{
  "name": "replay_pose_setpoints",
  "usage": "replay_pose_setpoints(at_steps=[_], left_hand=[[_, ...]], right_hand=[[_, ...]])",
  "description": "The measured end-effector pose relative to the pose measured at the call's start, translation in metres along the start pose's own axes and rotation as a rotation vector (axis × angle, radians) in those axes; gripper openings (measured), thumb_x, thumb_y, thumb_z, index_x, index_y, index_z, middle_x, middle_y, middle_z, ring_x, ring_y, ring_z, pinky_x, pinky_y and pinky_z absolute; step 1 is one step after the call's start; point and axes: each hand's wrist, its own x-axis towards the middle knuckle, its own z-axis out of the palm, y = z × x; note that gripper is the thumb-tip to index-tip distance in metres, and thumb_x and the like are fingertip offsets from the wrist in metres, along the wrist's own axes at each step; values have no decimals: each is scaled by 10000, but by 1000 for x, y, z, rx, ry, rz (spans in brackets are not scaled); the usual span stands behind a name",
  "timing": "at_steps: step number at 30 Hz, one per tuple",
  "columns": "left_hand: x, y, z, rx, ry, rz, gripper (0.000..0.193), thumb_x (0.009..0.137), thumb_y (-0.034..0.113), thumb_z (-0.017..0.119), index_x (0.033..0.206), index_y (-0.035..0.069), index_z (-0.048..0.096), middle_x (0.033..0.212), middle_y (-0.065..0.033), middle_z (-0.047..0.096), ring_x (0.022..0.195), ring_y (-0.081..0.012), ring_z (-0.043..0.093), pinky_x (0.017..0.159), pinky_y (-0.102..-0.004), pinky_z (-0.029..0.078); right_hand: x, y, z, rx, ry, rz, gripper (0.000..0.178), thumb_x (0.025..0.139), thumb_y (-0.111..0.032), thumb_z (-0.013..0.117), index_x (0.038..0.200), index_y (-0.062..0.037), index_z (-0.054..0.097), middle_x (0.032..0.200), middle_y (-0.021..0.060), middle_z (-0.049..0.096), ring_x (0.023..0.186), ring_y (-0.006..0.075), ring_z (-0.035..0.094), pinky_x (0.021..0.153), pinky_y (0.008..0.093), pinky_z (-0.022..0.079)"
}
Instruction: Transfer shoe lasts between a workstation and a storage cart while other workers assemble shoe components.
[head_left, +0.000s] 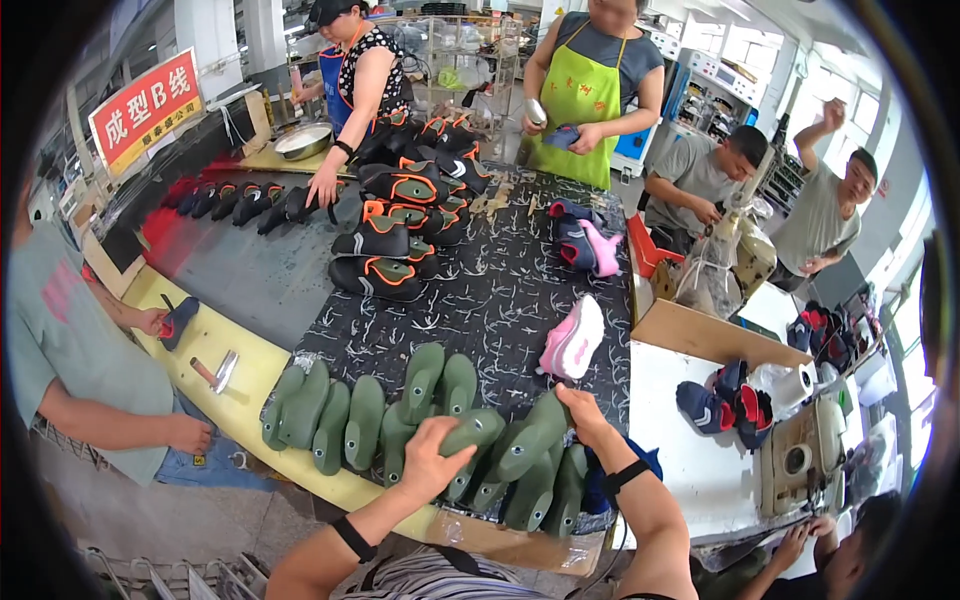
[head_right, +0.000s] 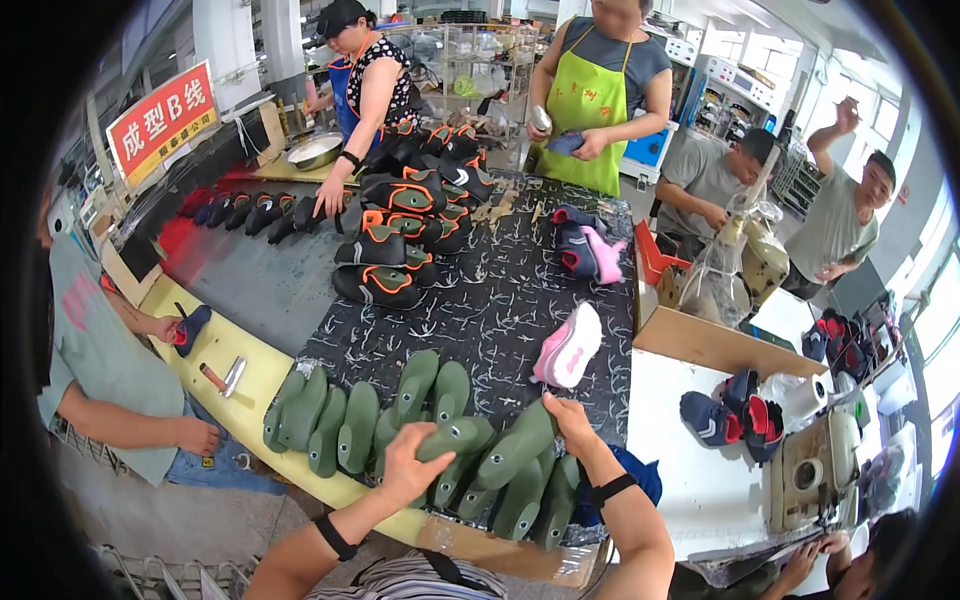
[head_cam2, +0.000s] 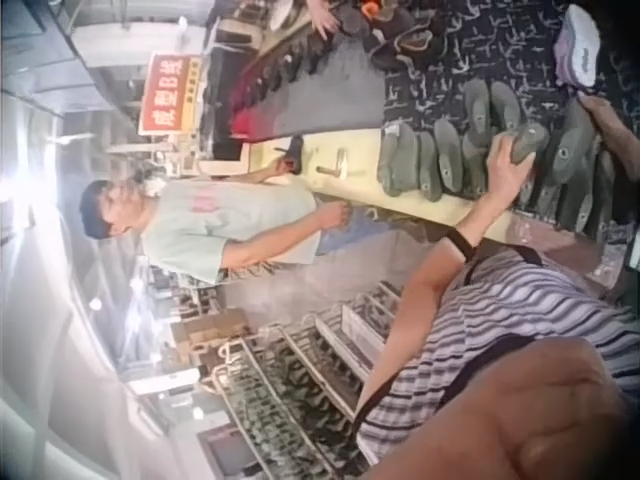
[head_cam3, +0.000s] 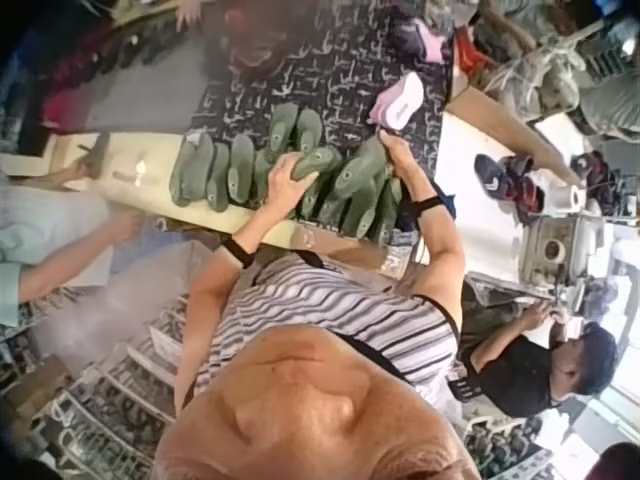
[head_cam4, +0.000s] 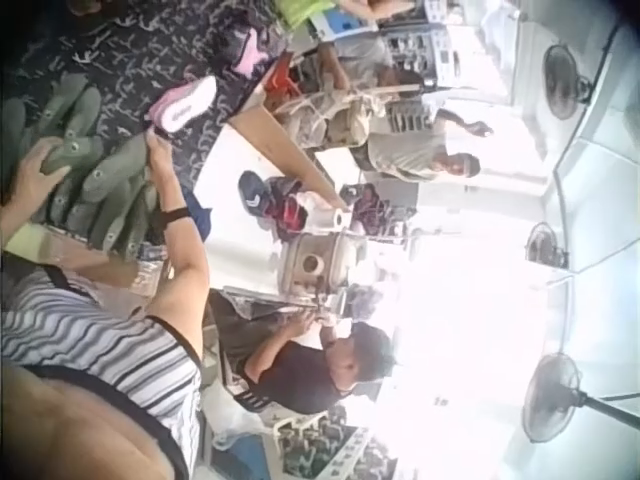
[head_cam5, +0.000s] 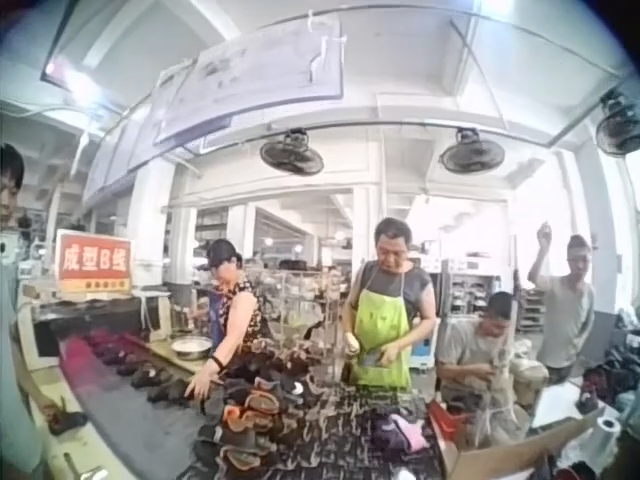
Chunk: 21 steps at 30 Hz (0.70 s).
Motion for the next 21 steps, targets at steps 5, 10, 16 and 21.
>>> replay_pose_setpoints(at_steps=[5,10,16,21], left_hand=[[-18,-24,26,197,-232,-41,419,707,154,643,1043,-22,466,1001,-189,522,942,-365,498,829,-410,411],[-16,-32,20,219,-481,-351,424,730,160,610,1068,-20,426,1018,-223,514,927,-398,497,794,-457,411],[-52,-21,-15,-17,-385,-179,421,711,147,561,1078,-17,436,957,-220,526,904,-387,518,776,-446,426],[-126,-11,-96,28,-263,-181,437,702,149,567,1085,-12,430,956,-223,525,925,-382,505,784,-447,415]], right_hand=[[23,19,9,-191,-69,186,430,855,-408,506,956,4,573,810,87,603,716,167,572,610,316,462],[52,22,32,-1266,-73,-329,310,860,-291,410,862,4,504,941,227,563,855,403,534,742,446,433],[45,1,42,-1392,-382,-604,380,900,-267,410,1056,55,538,991,254,576,921,398,543,776,390,440],[75,-24,60,-1716,-508,-623,415,887,-305,405,1010,55,571,953,284,568,907,440,528,775,452,423]])
